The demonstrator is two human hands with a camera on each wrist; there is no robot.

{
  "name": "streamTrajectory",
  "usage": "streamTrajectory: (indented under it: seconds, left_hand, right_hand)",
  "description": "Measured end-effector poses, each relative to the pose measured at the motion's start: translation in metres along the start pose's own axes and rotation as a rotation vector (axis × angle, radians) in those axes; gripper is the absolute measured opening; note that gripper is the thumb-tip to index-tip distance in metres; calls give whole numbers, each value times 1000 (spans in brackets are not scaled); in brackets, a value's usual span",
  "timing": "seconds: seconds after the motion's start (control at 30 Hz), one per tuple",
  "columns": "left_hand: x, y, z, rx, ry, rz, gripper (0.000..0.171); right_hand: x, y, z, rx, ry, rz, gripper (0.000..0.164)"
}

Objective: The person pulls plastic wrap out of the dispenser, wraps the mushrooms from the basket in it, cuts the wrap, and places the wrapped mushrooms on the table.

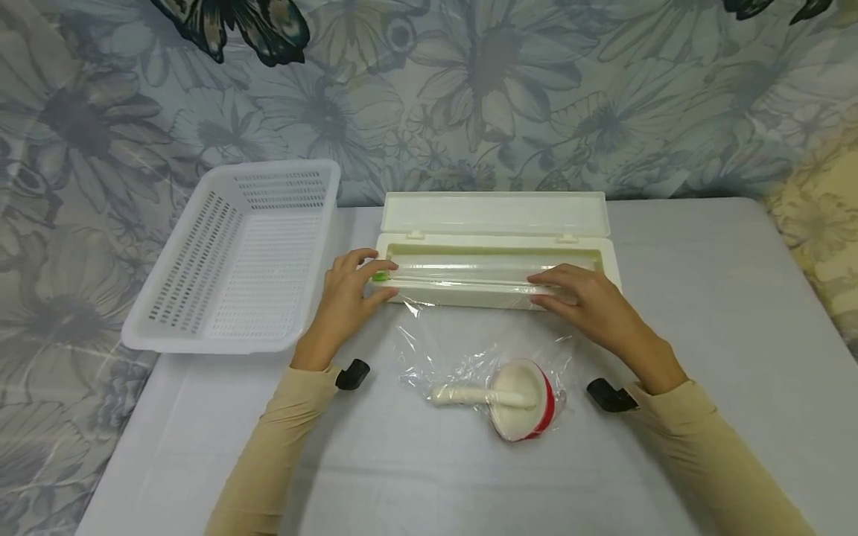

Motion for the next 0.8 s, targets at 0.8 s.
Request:
streamTrajectory:
  seconds: [0.8]
  left_hand:
    - [-12,-1,-4,37,-55,53,23]
  right_hand:
    - [-2,2,2,70,56,-22,35]
Point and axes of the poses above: each hand's wrist, its own z-axis towards the middle knuckle, its own x-axis out of the palm, y = z × x, the point moved 4 cm from there along z, towards the middle knuckle, and after that the axes turned 14 degrees about z, right-handed, at the moved point
